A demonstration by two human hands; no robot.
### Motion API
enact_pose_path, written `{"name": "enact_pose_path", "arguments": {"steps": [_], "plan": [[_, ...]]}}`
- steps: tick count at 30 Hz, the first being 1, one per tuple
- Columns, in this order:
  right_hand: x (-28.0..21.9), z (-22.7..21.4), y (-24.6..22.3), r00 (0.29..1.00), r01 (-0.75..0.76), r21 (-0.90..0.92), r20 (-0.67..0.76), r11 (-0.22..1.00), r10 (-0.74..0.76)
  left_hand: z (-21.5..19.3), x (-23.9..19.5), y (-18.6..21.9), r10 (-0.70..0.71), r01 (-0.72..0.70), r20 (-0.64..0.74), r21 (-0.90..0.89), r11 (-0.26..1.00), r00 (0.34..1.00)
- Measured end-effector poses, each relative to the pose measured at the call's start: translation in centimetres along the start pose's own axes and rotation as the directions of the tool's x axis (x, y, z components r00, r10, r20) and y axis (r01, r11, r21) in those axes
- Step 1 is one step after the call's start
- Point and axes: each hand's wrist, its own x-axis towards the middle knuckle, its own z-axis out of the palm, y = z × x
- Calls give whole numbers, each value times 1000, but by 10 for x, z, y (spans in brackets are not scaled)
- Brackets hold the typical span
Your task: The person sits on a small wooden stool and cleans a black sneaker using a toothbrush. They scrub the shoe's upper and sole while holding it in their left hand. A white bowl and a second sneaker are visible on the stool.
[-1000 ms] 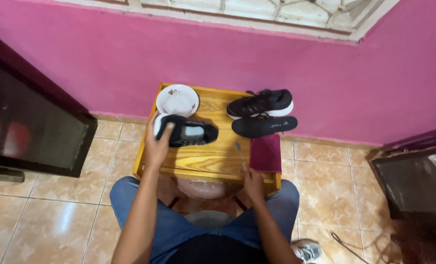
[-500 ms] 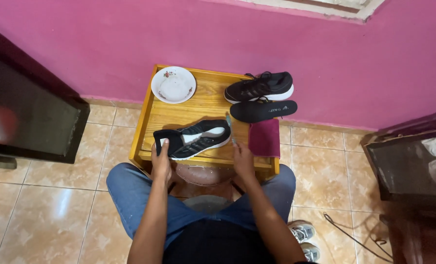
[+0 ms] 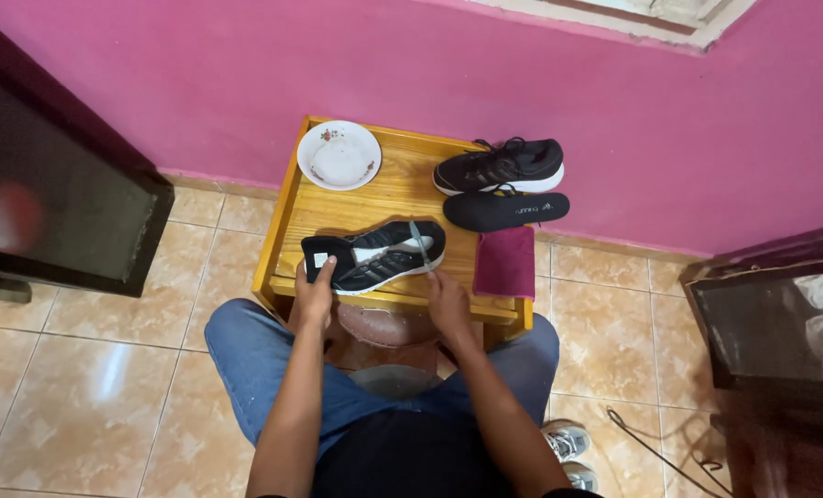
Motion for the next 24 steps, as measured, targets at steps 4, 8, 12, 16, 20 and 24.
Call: {"name": "enact_pose_path", "arguments": {"steps": [4,8,12,16,20,24], "plan": [[13,-1,12,997,-46,55,-51,997,49,18,55,-49,-6,5,31,12,1000,1000],[16,6,-8,998,-36,95,53,995,31,7,21,-18,3,-1,29,-53,999,1000],[40,11,17,994,-88,171,82,981,75,8,17,-17,5,-3,17,-97,995,1000],[55,23,40,992,-116,203,-22,972,123,24,53,-47,33,-31,21,-93,995,999],[34,23,12,994,-57,119,99,991,46,4,2,-4,16,-15,5,-58,998,1000],[58,19,43,991,-131,205,-6,970,135,22,49,-41,-3,3,1,27,1000,1000]]}}
